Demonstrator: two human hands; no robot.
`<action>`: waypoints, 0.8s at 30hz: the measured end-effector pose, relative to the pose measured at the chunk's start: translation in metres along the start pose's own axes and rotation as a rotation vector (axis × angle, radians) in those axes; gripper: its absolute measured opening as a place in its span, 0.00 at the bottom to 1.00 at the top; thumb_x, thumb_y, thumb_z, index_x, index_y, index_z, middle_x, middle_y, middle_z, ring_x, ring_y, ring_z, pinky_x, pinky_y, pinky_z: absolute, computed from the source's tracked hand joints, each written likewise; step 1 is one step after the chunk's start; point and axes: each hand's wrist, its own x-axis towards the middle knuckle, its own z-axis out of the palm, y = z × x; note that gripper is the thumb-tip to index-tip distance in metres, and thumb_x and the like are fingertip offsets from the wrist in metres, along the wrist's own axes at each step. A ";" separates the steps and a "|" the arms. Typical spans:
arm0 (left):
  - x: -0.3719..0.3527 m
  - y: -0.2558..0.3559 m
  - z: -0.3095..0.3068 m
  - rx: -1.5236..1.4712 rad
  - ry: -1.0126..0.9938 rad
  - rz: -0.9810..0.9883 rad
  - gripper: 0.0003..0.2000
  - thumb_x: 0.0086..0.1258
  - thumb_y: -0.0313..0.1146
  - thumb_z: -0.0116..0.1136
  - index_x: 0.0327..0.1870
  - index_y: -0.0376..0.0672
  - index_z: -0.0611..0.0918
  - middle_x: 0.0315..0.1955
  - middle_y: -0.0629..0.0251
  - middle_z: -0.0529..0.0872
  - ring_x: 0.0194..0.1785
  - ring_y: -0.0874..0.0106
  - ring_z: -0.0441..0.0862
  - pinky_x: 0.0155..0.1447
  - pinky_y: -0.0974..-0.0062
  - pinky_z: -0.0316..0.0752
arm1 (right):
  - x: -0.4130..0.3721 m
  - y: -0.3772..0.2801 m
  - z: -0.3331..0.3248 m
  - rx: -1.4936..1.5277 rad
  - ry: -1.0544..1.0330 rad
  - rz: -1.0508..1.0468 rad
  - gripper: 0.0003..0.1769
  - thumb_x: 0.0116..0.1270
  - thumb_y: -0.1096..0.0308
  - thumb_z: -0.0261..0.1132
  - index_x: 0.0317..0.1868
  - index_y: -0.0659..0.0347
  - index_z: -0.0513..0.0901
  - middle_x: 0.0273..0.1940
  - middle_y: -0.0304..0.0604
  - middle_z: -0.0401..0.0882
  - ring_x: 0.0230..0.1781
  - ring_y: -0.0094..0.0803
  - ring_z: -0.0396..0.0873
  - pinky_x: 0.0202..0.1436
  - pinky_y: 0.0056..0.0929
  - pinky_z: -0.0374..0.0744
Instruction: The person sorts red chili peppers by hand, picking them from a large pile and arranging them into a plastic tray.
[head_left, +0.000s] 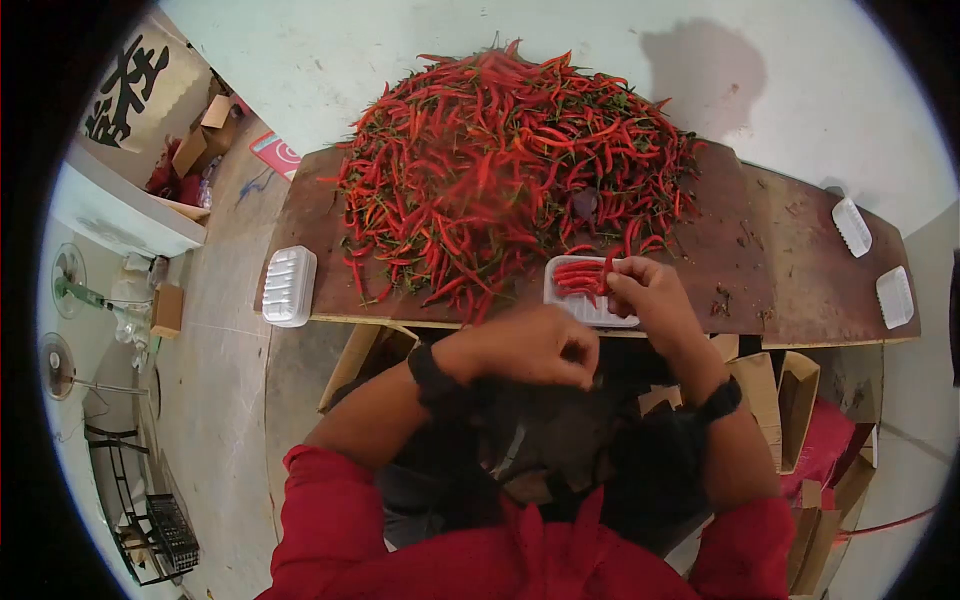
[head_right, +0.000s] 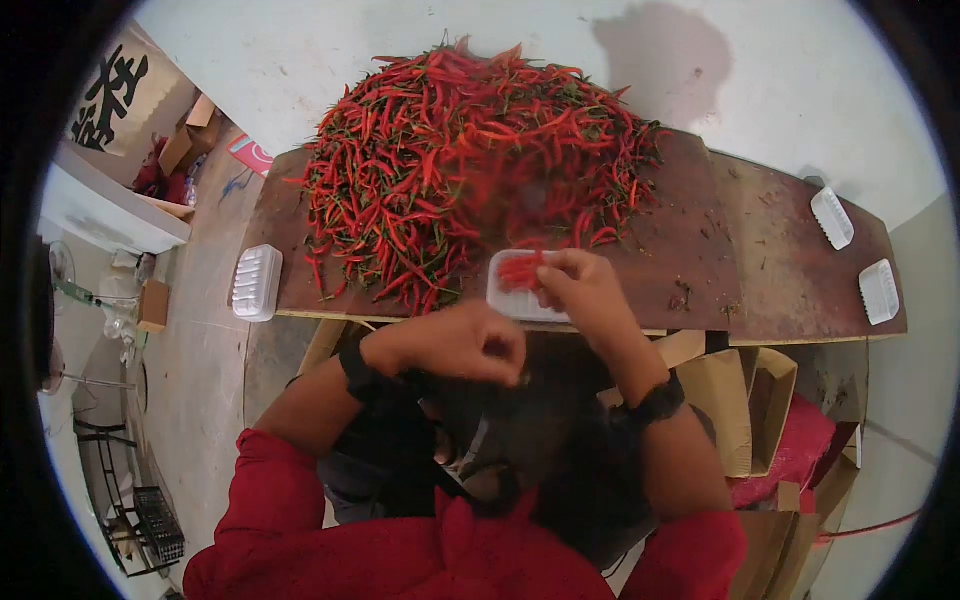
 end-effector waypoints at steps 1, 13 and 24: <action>-0.002 -0.002 0.000 0.011 -0.205 -0.020 0.06 0.59 0.29 0.61 0.34 0.37 0.81 0.30 0.63 0.84 0.36 0.71 0.82 0.43 0.73 0.75 | 0.001 -0.001 -0.004 -0.205 0.001 -0.098 0.06 0.66 0.69 0.61 0.36 0.63 0.79 0.24 0.34 0.76 0.25 0.21 0.73 0.30 0.23 0.73; 0.009 -0.058 -0.005 0.437 0.361 -0.110 0.06 0.57 0.33 0.60 0.31 0.41 0.82 0.27 0.56 0.83 0.33 0.58 0.82 0.39 0.64 0.75 | 0.011 0.019 -0.012 -1.579 0.181 -0.302 0.10 0.51 0.67 0.63 0.32 0.63 0.81 0.32 0.53 0.82 0.36 0.50 0.82 0.40 0.46 0.79; 0.028 -0.070 0.012 0.674 0.481 -0.031 0.07 0.56 0.36 0.62 0.30 0.45 0.80 0.28 0.60 0.81 0.34 0.55 0.81 0.36 0.59 0.75 | 0.019 0.035 -0.015 -1.505 0.236 -0.462 0.08 0.52 0.68 0.62 0.31 0.63 0.80 0.34 0.53 0.81 0.34 0.50 0.82 0.39 0.46 0.79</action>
